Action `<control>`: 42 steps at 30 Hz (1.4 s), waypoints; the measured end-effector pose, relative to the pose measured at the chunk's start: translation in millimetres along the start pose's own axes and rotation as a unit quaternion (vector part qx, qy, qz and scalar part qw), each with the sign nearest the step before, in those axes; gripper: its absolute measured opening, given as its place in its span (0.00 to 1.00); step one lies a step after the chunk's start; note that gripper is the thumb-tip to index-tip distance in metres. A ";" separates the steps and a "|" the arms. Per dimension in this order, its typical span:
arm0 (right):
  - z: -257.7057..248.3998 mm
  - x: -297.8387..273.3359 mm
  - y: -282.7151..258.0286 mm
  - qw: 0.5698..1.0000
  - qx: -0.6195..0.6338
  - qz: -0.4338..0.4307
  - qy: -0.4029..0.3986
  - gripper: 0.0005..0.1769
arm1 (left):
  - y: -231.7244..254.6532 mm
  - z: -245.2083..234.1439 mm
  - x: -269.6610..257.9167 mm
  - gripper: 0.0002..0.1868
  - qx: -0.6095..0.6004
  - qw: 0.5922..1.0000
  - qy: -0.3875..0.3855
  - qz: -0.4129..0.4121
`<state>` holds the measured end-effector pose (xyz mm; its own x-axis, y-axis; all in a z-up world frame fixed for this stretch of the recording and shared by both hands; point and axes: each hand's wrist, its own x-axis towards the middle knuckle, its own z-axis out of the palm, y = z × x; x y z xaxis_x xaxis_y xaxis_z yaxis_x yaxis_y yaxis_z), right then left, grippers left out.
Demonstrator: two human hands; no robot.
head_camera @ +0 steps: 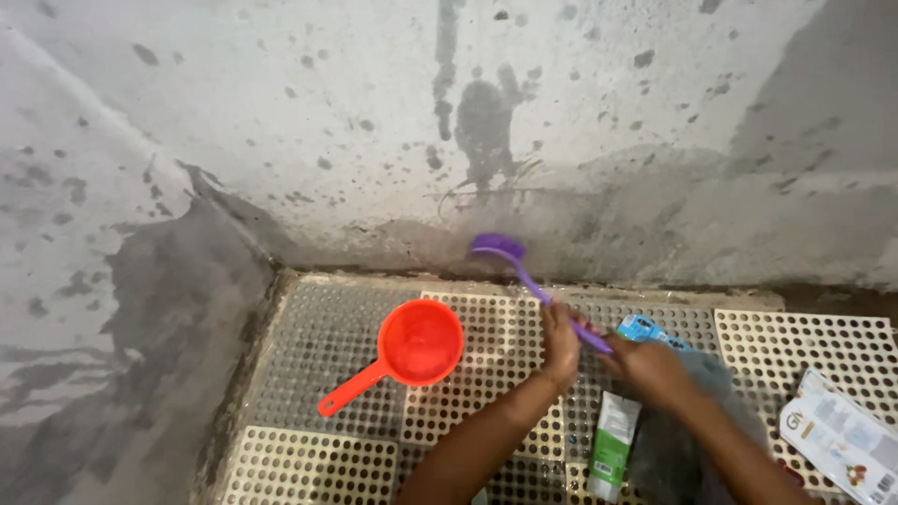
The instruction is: The person scoops water from a large black tub using a red scoop and pours it onto the floor. They then apply liquid soap from a pump bottle onto their hands, rub them together, and use a purple scrub brush to clean the lower sections of the walls.
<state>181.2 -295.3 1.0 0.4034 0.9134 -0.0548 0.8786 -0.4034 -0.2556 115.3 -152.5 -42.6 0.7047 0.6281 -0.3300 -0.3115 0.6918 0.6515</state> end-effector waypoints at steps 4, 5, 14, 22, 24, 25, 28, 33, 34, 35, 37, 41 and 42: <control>25.4 21.8 -18.5 0.993 -0.026 0.009 0.111 0.21 | -3.5 -8.9 15.6 0.26 -0.072 0.982 -0.064 0.161; 27.2 28.1 -17.1 0.991 -0.025 0.019 0.130 0.21 | -1.7 -5.4 24.0 0.20 -0.014 0.983 -0.051 0.173; 44.5 65.6 -46.1 0.987 0.066 0.069 -0.129 0.28 | 38.4 -37.3 29.1 0.19 0.260 0.944 0.149 0.136; 5.0 60.0 -29.5 0.988 -0.125 0.077 -0.041 0.24 | 80.0 -48.8 39.8 0.27 0.013 0.998 0.012 0.062; -4.5 34.7 -8.5 0.997 -0.065 0.027 0.012 0.16 | 74.7 -34.6 33.6 0.30 0.056 0.961 -0.228 0.144; -7.1 16.2 1.6 0.999 -0.033 0.015 0.035 0.17 | 70.4 -26.3 30.3 0.25 0.093 0.976 -0.191 0.046; -3.0 -6.6 16.8 0.996 -0.050 0.060 0.048 0.19 | 66.9 -13.0 30.1 0.21 0.175 0.973 -0.139 -0.055; 26.2 67.9 -41.8 0.997 -0.055 0.043 -0.020 0.24 | 101.9 -53.4 81.0 0.14 0.192 0.979 -0.042 0.063; 32.4 86.8 -59.7 0.994 -0.087 0.053 -0.034 0.26 | 107.6 -67.3 95.7 0.14 0.193 0.977 -0.020 0.084; 34.4 97.3 -69.1 0.990 -0.119 0.063 -0.048 0.29 | 108.7 -80.9 107.9 0.14 0.195 0.975 0.002 0.104; 35.4 95.8 -74.9 0.990 -0.115 0.074 -0.042 0.28 | 96.1 -104.1 121.9 0.17 0.197 0.974 0.029 0.108; -6.1 26.3 -8.8 0.991 -0.071 0.107 0.044 0.27 | 33.1 -90.7 138.9 0.17 0.179 0.982 0.008 0.052; -20.9 5.2 13.7 0.987 -0.092 0.044 0.122 0.25 | 18.9 -82.8 141.1 0.17 0.175 0.984 -0.011 0.031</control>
<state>200.7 -297.3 17.4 0.5095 0.8431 0.1719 0.8602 -0.5036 -0.0797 156.0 -21.3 -133.5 0.7060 0.6545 -0.2705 -0.1178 0.4851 0.8665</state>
